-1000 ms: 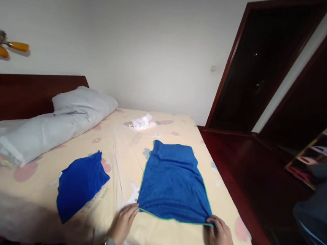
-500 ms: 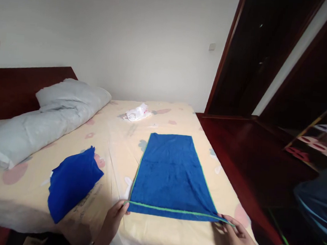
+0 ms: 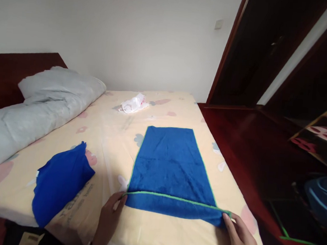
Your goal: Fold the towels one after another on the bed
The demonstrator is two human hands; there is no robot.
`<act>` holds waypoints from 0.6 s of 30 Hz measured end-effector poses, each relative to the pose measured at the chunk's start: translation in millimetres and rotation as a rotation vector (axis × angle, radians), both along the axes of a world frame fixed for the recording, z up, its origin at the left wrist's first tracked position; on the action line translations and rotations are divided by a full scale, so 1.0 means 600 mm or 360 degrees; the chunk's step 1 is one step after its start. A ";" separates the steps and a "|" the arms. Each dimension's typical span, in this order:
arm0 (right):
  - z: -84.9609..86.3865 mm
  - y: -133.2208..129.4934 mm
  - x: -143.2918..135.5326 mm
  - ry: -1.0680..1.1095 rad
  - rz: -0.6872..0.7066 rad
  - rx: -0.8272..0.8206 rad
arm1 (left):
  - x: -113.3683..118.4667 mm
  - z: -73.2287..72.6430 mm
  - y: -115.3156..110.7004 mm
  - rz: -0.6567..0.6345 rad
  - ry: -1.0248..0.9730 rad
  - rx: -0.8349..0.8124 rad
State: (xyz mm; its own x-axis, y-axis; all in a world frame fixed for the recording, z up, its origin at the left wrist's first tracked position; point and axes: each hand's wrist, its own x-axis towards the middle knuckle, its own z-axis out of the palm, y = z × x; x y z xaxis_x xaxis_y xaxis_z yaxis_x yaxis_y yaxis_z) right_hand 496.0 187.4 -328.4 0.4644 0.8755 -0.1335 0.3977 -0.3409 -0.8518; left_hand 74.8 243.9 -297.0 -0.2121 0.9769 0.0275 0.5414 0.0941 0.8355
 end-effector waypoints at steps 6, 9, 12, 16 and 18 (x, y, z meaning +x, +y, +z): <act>0.005 -0.004 0.006 -0.0067 -0.0045 -0.0092 | 0.018 0.010 0.001 -0.0111 -0.0132 -0.0137; -0.001 -0.017 0.016 -0.0060 0.0041 -0.0194 | 0.011 0.010 -0.005 -0.0096 -0.0093 -0.0198; -0.005 -0.026 0.018 -0.0027 0.0258 -0.0306 | 0.006 0.008 -0.011 -0.0141 0.0066 -0.0279; 0.001 -0.030 0.009 -0.0071 0.0431 -0.0326 | 0.005 0.005 -0.014 -0.0255 0.0285 -0.0417; 0.005 -0.030 0.006 -0.0148 0.0384 -0.0322 | 0.004 0.005 -0.012 -0.0239 0.0328 -0.0452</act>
